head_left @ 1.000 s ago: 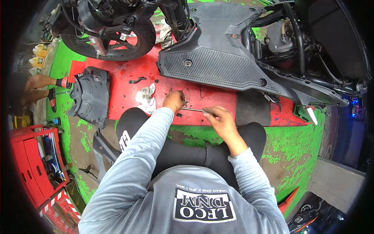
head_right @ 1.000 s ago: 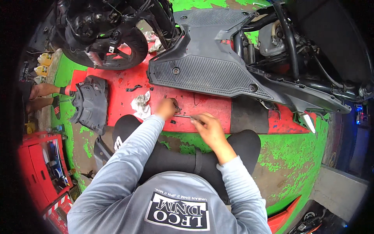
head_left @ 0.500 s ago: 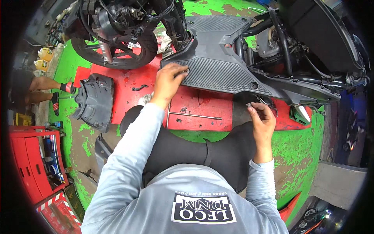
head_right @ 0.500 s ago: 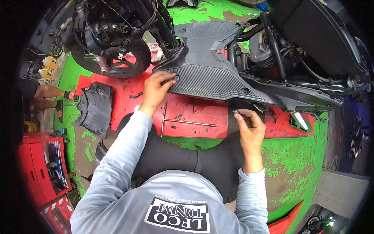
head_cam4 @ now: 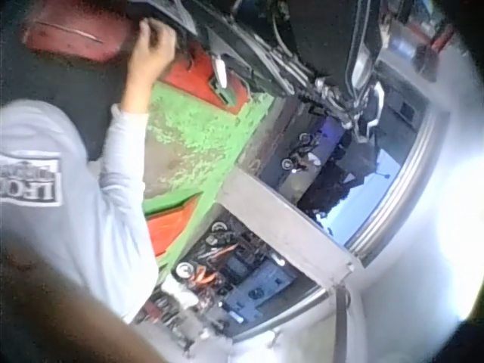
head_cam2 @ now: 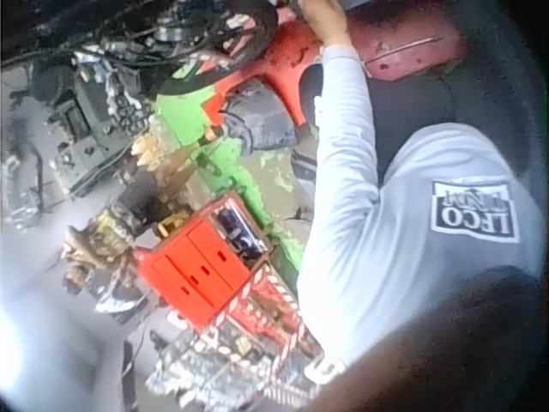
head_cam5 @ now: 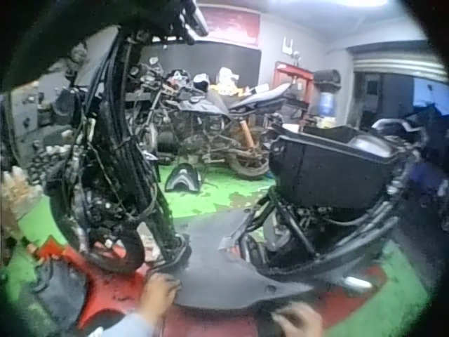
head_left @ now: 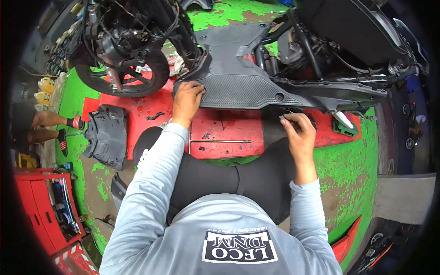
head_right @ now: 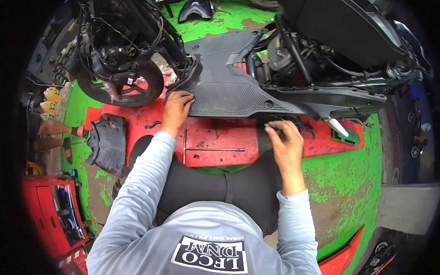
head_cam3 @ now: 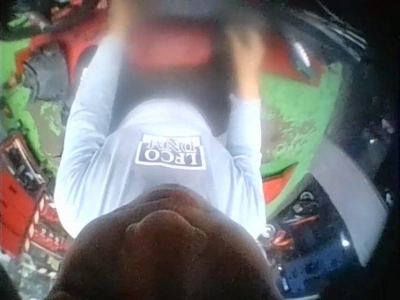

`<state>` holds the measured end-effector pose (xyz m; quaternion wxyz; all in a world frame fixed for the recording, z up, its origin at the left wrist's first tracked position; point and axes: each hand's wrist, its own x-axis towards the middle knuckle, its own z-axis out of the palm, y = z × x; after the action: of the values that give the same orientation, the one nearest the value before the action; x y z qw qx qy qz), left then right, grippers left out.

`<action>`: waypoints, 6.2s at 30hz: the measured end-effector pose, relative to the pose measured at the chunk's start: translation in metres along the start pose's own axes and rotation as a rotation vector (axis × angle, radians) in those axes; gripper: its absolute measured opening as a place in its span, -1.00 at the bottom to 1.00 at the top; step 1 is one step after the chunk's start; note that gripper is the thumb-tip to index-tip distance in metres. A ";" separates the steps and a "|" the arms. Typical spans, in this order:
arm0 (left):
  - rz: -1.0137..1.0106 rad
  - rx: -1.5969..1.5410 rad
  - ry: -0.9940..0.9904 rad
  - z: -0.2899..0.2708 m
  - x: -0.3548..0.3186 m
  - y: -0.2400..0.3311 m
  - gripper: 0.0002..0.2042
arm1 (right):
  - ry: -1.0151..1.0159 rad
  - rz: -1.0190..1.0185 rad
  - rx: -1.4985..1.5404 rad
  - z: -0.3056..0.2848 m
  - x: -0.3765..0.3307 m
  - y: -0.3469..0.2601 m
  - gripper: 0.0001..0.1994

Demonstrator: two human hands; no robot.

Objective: The person sits on the floor of a workshop and installs a black plastic side panel onto a motorcycle. They align the panel with the frame and use a T-handle wrench to tighten screws, securing the part in place.

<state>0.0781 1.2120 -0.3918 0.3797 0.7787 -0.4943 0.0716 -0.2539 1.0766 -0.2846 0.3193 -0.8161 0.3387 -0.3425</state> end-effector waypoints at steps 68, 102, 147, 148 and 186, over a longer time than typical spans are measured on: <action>-0.045 -0.083 0.083 0.013 -0.007 -0.014 -0.84 | -0.259 -0.407 -0.781 0.020 0.084 0.052 -0.78; -0.131 -0.117 0.020 0.008 -0.006 -0.019 -0.83 | -0.328 -0.416 -0.813 0.020 0.088 0.045 -0.76; -0.141 0.033 0.047 0.007 0.003 -0.014 -0.77 | -0.974 -0.115 -0.516 0.246 -0.052 0.087 -0.55; -0.130 0.020 0.046 0.007 0.001 -0.013 -0.78 | -0.960 -0.101 -0.498 0.250 -0.053 0.091 -0.58; -0.158 -0.043 -0.094 -0.005 0.008 -0.012 -0.79 | -0.449 -0.130 0.147 0.144 0.181 -0.041 -0.81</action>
<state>0.0931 1.2124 -0.3906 0.3773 0.8094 -0.4500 -0.0057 -0.0315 1.0017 -0.2726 0.4226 -0.8664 0.1800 -0.1961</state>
